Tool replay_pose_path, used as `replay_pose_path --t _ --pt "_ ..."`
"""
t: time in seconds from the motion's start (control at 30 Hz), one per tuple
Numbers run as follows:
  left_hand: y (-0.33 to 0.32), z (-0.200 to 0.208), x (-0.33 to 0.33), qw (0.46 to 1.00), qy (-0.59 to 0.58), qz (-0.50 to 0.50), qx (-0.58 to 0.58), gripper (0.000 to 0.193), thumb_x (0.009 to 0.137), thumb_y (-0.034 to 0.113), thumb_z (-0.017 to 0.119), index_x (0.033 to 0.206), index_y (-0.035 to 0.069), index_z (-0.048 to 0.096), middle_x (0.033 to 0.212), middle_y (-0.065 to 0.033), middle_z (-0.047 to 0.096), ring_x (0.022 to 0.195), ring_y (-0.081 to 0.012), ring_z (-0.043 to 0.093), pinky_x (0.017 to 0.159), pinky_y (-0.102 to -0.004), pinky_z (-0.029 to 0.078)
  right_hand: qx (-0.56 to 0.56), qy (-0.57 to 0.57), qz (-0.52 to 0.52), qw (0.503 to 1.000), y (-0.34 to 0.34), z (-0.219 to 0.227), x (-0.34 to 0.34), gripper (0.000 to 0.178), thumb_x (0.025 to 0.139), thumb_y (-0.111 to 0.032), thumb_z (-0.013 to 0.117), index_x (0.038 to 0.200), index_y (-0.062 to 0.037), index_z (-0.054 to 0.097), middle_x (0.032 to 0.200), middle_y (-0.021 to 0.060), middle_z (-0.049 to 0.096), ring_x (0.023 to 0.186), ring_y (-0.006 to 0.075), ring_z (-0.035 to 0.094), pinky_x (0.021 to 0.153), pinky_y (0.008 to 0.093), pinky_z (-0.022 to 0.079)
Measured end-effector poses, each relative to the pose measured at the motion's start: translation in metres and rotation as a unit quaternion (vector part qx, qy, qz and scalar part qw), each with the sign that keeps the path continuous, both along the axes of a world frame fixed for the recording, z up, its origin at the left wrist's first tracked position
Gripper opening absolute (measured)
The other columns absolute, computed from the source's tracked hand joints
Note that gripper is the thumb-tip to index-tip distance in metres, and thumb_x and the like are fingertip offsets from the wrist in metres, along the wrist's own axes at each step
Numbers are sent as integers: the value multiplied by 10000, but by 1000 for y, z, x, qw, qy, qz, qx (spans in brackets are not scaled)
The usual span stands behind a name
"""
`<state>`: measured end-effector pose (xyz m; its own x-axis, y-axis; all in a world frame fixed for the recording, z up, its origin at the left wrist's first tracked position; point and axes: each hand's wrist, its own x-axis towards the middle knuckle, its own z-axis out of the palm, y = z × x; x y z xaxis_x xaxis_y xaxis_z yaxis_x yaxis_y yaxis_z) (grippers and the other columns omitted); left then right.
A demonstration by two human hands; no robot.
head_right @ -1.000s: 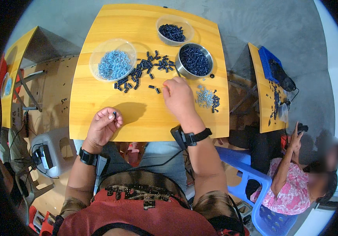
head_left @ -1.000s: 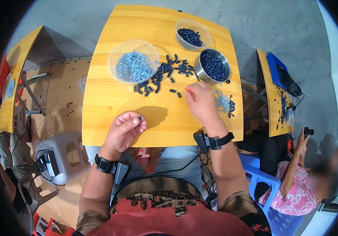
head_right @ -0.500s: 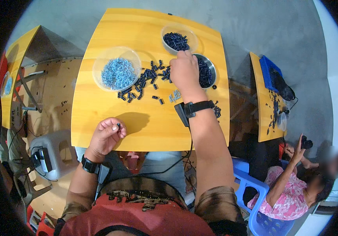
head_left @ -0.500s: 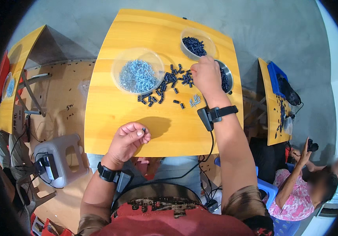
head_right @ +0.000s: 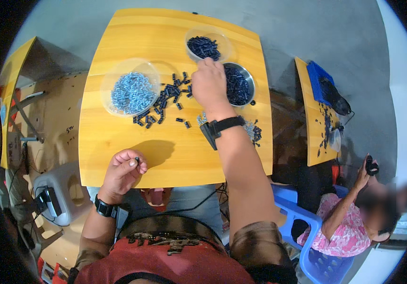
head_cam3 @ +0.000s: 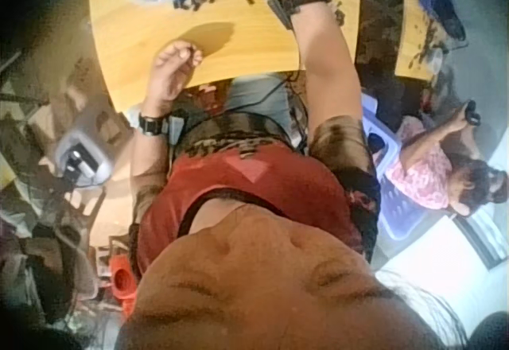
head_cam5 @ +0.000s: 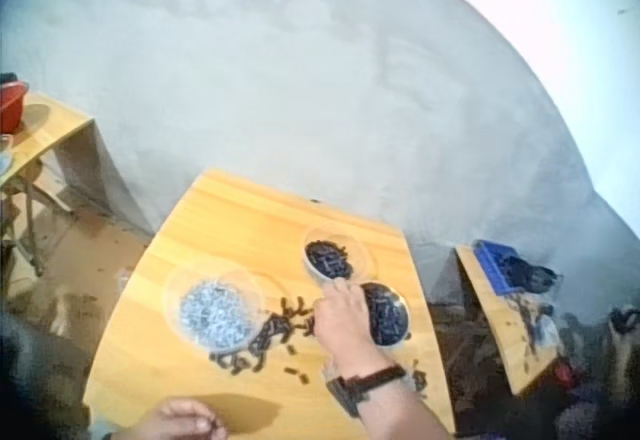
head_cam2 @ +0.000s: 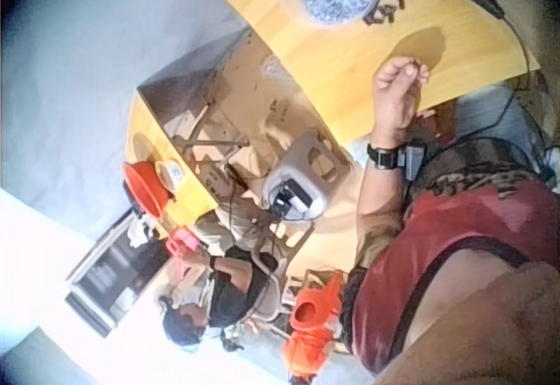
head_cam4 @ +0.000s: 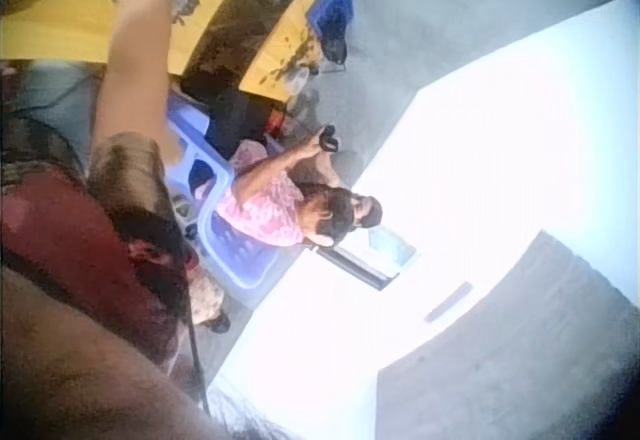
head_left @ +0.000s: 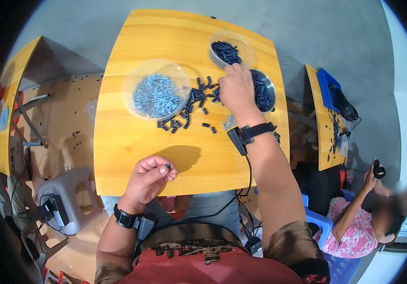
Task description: Assembling small plastic and metal components at a workbench.
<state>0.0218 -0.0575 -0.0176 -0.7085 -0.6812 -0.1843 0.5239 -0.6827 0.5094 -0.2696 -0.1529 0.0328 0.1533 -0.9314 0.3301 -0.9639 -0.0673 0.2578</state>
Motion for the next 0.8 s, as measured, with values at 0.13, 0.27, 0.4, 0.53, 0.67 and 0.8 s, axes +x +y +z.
replay_pose_path --t 0.13,0.27,0.4,0.53,0.67,0.8 --pt "0 2 -2 1000 3 -5 0 107 858 80 585 927 -2 595 849 -104 626 783 -162 593 716 -273 473 1 -5 26 1000 0 -2 -4 112 648 -103 569 608 -69 668 750 51 569 877 224 499 775 351 383" --pt "2 4 -5 1000 -15 14 4 103 851 82 592 918 3 595 836 -93 618 767 -165 584 701 -275 469 3 -12 17 1000 4 2 -5 111 660 -87 565 613 -57 662 739 50 568 872 224 501 794 341 378" --pt "2 3 -6 999 -24 22 -14 96 845 84 597 913 16 598 832 -81 616 767 -168 581 693 -271 464 -19 -51 16 998 21 23 4 99 669 -80 571 630 -51 657 743 58 564 873 230 502 799 346 379" --pt "5 3 -8 999 -26 28 -32 96 845 88 600 915 22 599 833 -76 614 772 -169 581 692 -270 463 -62 -181 89 977 64 38 38 54 640 -88 597 596 -58 584 722 71 523 818 259 505 691 380 423" --pt "11 5 -12 994 -74 52 -54 93 852 88 596 924 30 599 838 -70 622 776 -163 591 692 -270 467 -16 -239 146 960 127 38 83 54 649 -95 600 639 -52 569 699 78 505 791 272 498 687 381 428" --pt "25 14 -17 979 -173 47 -99 92 867 92 587 934 30 599 834 -63 640 737 -146 618 656 -254 496 58 -312 144 937 171 30 110 99 674 -106 599 749 -46 572 714 90 549 763 276 541 662 386 450"
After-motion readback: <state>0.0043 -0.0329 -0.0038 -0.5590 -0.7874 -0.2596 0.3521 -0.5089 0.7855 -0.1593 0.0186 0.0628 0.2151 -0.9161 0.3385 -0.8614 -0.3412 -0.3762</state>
